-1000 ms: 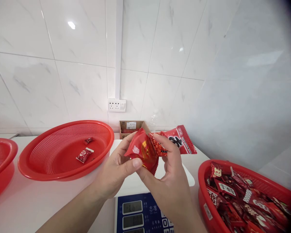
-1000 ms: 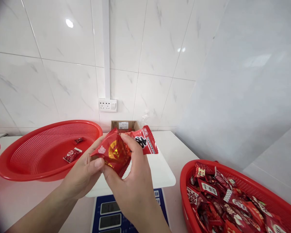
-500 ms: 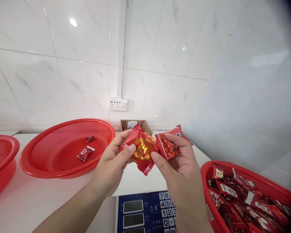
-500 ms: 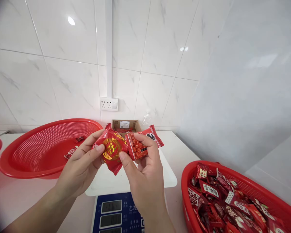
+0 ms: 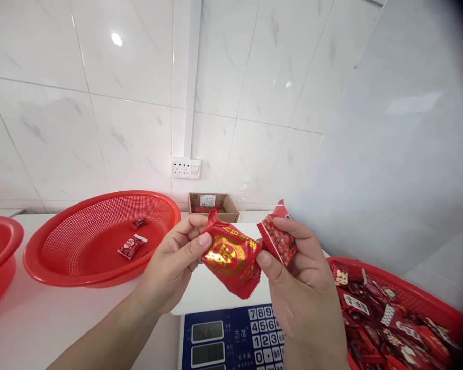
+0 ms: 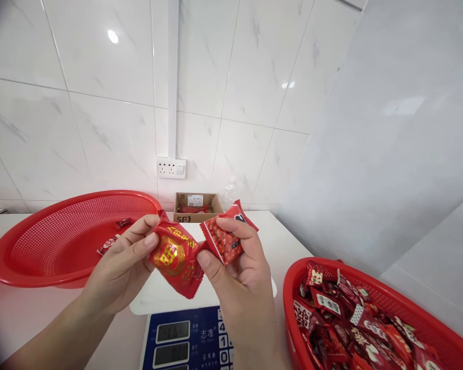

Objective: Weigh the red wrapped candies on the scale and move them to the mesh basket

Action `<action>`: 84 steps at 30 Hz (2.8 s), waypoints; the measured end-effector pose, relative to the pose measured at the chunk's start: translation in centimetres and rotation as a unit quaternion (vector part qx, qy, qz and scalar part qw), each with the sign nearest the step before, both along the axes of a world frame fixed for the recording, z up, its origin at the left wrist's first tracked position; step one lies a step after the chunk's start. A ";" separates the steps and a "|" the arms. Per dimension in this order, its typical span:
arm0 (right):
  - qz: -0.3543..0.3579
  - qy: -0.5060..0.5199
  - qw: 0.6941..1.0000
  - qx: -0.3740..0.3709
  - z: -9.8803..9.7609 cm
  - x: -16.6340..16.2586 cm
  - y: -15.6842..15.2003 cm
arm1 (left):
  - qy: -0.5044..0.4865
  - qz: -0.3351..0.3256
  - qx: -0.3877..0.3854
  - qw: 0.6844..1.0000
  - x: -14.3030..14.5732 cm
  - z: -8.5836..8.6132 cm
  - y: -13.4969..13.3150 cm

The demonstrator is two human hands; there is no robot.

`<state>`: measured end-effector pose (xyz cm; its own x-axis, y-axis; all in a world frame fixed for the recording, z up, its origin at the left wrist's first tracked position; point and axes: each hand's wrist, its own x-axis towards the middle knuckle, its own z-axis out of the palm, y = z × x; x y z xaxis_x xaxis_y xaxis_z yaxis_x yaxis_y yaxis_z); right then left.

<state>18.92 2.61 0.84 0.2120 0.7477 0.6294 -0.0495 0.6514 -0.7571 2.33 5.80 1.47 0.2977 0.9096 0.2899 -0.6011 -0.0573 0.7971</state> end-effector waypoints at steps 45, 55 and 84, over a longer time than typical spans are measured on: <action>0.043 -0.031 0.998 -0.033 0.2 -0.3 -1.1 | 0.066 0.164 0.251 0.952 1.0 -1.2 -0.6; 0.085 -0.108 0.990 -0.031 0.2 -0.5 -1.4 | 0.004 0.118 0.242 0.963 0.9 -1.6 -0.9; -0.015 -0.160 0.987 -0.011 0.1 -1.3 -2.2 | 0.002 -0.024 0.215 0.976 0.7 -2.1 0.0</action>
